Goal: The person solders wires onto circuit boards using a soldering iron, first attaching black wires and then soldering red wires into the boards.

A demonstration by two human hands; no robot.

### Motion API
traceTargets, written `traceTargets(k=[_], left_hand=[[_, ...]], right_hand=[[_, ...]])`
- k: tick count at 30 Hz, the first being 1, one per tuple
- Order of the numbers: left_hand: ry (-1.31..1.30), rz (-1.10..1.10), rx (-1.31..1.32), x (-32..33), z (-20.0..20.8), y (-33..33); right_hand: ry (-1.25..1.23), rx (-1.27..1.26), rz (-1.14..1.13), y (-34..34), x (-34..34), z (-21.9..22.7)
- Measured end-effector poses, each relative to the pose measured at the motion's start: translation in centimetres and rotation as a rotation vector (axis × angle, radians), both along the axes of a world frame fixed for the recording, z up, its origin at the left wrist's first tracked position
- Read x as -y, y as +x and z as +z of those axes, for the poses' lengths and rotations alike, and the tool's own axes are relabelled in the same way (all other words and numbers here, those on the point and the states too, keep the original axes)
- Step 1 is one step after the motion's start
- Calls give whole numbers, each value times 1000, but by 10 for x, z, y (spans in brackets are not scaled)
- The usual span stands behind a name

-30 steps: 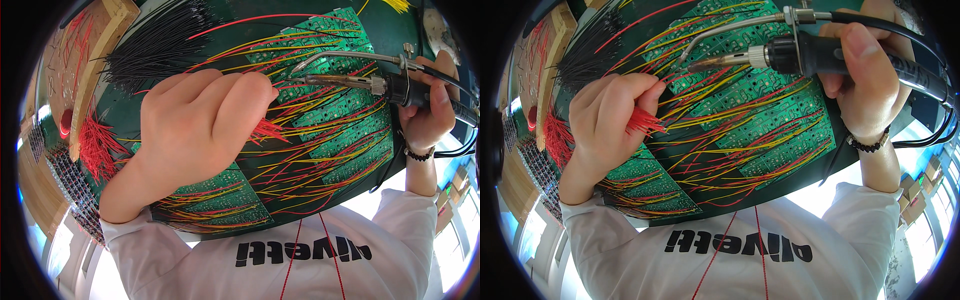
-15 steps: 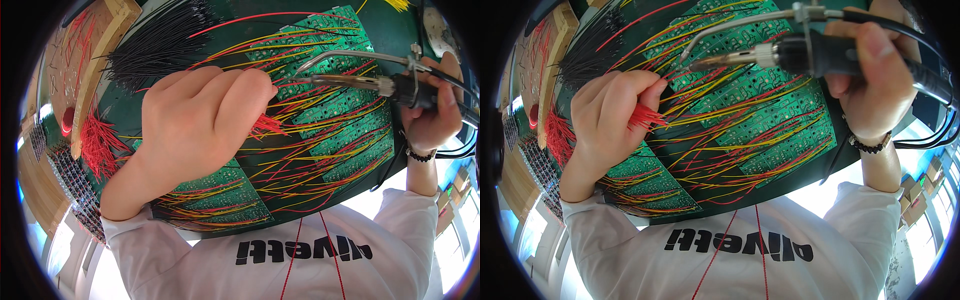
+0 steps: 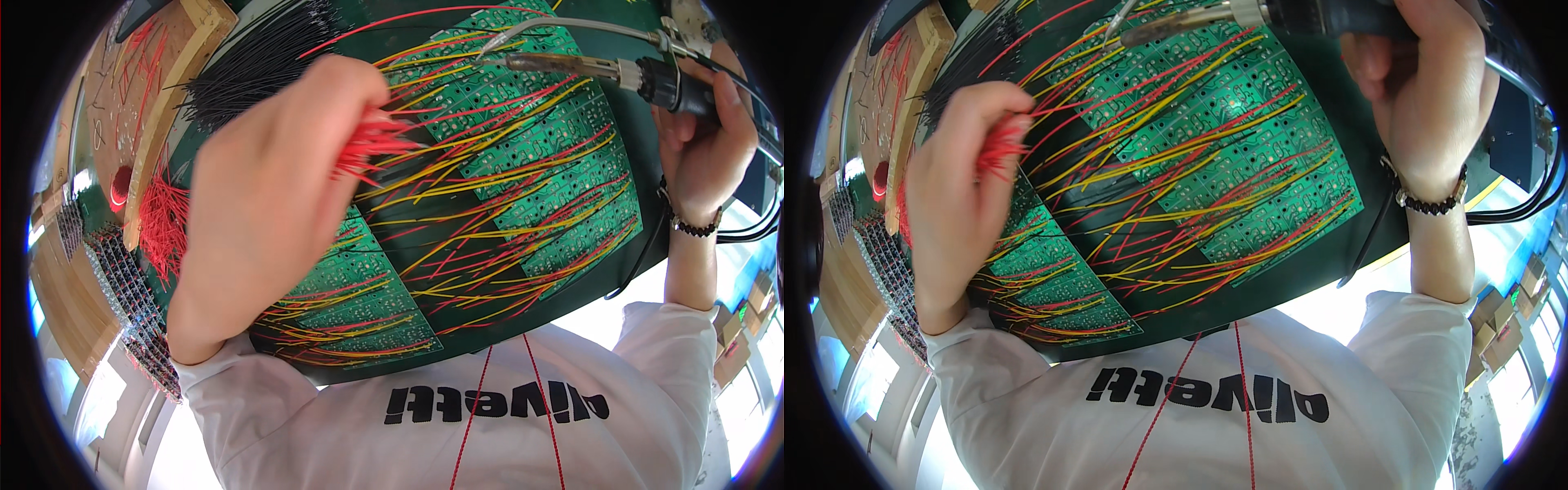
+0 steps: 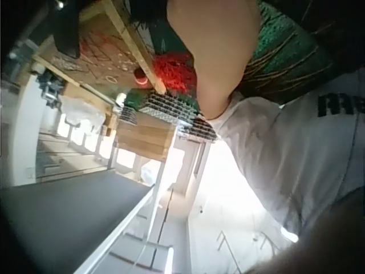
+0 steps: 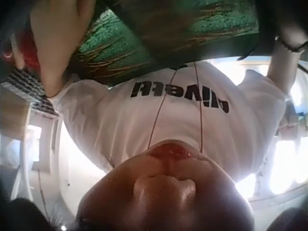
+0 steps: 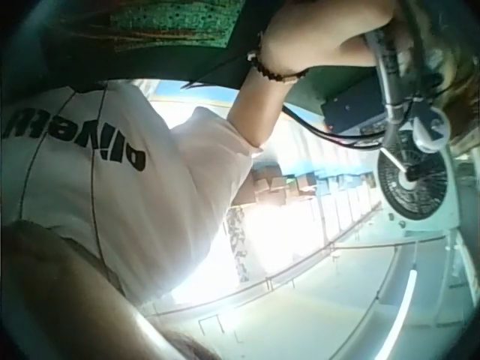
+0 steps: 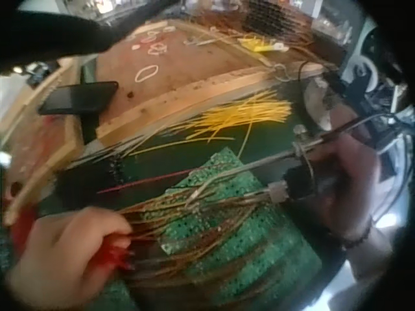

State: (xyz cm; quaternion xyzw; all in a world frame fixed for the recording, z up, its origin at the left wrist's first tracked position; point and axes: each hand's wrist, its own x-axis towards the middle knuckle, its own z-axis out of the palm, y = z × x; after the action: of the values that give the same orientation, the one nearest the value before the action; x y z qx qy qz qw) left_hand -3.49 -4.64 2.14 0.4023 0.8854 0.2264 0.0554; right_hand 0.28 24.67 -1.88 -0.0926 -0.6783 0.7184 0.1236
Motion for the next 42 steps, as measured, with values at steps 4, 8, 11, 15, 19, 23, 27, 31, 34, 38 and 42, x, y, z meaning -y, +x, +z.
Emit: traceTargets(k=[4, 8, 11, 15, 19, 23, 27, 31, 34, 38, 42], left_hand=[[116, 141, 12, 19, 17, -6], [324, 171, 349, 22, 19, 11], [282, 129, 384, 10, 14, 19], [191, 12, 89, 1, -2, 27], [280, -98, -147, -1, -32, 29], [302, -140, -257, -13, -37, 27], [286, -120, -296, -12, -43, 26], [241, -143, -285, -13, -37, 26], [205, -162, -268, -13, -35, 26], [200, -176, -269, -14, -39, 26], [201, -162, -275, -14, -40, 27]], right_hand=[[-33, -34, 7, -3, -4, 3], [-64, -76, -2, -3, 6, 9], [-121, -149, 125, 4, -5, 12], [1651, -602, -301, 12, 41, 16], [380, -147, -443, 18, 45, 10], [1324, -735, -20, 18, -16, 8], [-53, -114, 366, 25, -4, 13], [286, -24, 249, 26, -3, 12], [168, -87, 368, 19, -3, 14], [1096, -660, 329, 12, -20, 4], [788, -367, 317, 21, -13, 7]])
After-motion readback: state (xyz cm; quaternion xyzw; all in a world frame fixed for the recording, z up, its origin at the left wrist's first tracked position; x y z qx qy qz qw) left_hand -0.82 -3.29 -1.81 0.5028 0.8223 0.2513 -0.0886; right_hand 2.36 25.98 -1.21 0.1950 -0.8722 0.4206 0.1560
